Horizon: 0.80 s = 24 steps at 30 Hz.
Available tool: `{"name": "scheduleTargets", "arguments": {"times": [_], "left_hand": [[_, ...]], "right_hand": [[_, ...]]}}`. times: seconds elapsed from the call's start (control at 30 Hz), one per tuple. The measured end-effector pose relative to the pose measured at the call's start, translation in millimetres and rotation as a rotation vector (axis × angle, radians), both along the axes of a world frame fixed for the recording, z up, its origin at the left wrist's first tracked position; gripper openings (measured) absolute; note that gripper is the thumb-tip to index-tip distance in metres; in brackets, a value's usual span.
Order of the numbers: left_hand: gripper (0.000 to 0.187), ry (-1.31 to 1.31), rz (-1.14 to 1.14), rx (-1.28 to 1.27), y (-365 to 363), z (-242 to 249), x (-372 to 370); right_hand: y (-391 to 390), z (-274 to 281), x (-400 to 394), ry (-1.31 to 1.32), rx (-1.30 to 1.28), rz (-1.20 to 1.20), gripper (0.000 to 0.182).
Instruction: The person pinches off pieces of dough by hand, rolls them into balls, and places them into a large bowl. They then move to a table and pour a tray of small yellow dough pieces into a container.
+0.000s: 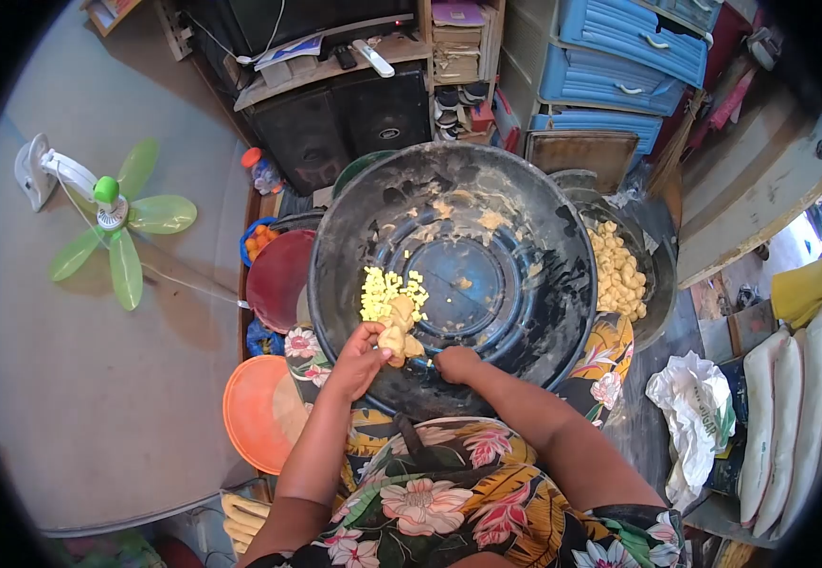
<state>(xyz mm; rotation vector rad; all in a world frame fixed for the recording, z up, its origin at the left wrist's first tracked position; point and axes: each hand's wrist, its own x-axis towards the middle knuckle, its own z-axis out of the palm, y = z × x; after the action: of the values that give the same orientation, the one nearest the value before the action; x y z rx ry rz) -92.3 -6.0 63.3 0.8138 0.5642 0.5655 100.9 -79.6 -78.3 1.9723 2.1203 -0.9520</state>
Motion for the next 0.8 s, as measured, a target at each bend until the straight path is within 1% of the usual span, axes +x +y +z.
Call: {"name": "scheduleTargets", "arguments": {"times": [0.03, 0.07, 0.1, 0.13, 0.17, 0.2, 0.27, 0.3, 0.33, 0.37, 0.4, 0.43, 0.5, 0.53, 0.67, 0.73, 0.8], "left_hand": [[0.030, -0.006, -0.001, 0.003, -2.0, -1.1, -1.3], [0.037, 0.044, 0.020, 0.079, -3.9, -2.3, -2.3], [0.044, 0.093, 0.045, 0.152, -5.4, -3.1, -1.6], [0.044, 0.089, 0.050, 0.150, -8.7, 0.7, 1.3], [0.046, 0.089, 0.101, 0.173, -14.0, 8.5, 5.3], [0.048, 0.090, 0.151, 0.196, -18.0, 12.4, 7.9], [0.044, 0.140, 0.150, 0.213, -19.6, 11.4, 10.0], [0.041, 0.188, 0.145, 0.238, -20.0, 11.6, 12.6], [0.041, 0.183, 0.140, 0.242, -22.5, 15.5, 17.6], [0.039, 0.198, 0.191, 0.232, -27.0, 21.1, 23.1], [0.038, 0.214, 0.245, 0.222, -31.2, 27.0, 27.6], [0.038, 0.211, 0.244, 0.226, -34.6, 31.9, 30.5], [0.041, 0.138, 0.261, 0.275, -40.2, 38.9, 32.8], [0.043, 0.106, 0.251, 0.262, -41.5, 40.2, 31.8], [0.041, 0.034, 0.257, 0.239, -44.9, 44.3, 30.2], [0.041, -0.001, 0.297, 0.210, -45.2, 47.6, 31.0], [0.040, -0.027, 0.313, 0.170, -46.8, 51.1, 33.9]], "right_hand": [[1.0, 11.5, 2.5, 0.094, 0.047, -0.081, 0.015], [2.5, 23.1, 4.6, 0.189, 0.093, -0.161, 0.012], [5.4, 37.3, 8.5, 0.184, 0.094, -0.157, 0.012], [8.1, 54.1, 12.9, 0.595, 0.180, -0.349, 0.008], [8.5, 72.3, 16.0, 1.009, 0.260, -0.541, 0.005], [7.4, 96.0, 15.6, 1.005, 0.253, -0.540, 0.005], [4.6, 144.6, 7.8, 1.385, 0.479, -0.635, 0.008], [0.8, 158.8, 3.1, 1.382, 0.484, -0.636, 0.008], [-3.1, 170.4, -1.4, 1.313, 0.569, -0.568, 0.010], [-6.4, 177.4, -4.5, 1.242, 0.650, -0.500, 0.013], [-9.1, 180.3, -6.1, 1.096, 0.699, -0.440, 0.017], [-10.4, 183.3, -7.5, 1.095, 0.704, -0.438, 0.017], [-11.0, 188.2, -9.3, 0.839, 0.923, -0.392, 0.018], [-10.4, 190.4, -7.8, 0.819, 0.948, -0.398, 0.018], [-12.2, 195.8, -5.0, 0.863, 0.955, -0.358, 0.018], [-12.2, 195.0, -8.4, 0.834, 1.088, -0.350, 0.020], [-14.4, 194.3, -8.9, 0.817, 1.071, -0.344, 0.021]]}}
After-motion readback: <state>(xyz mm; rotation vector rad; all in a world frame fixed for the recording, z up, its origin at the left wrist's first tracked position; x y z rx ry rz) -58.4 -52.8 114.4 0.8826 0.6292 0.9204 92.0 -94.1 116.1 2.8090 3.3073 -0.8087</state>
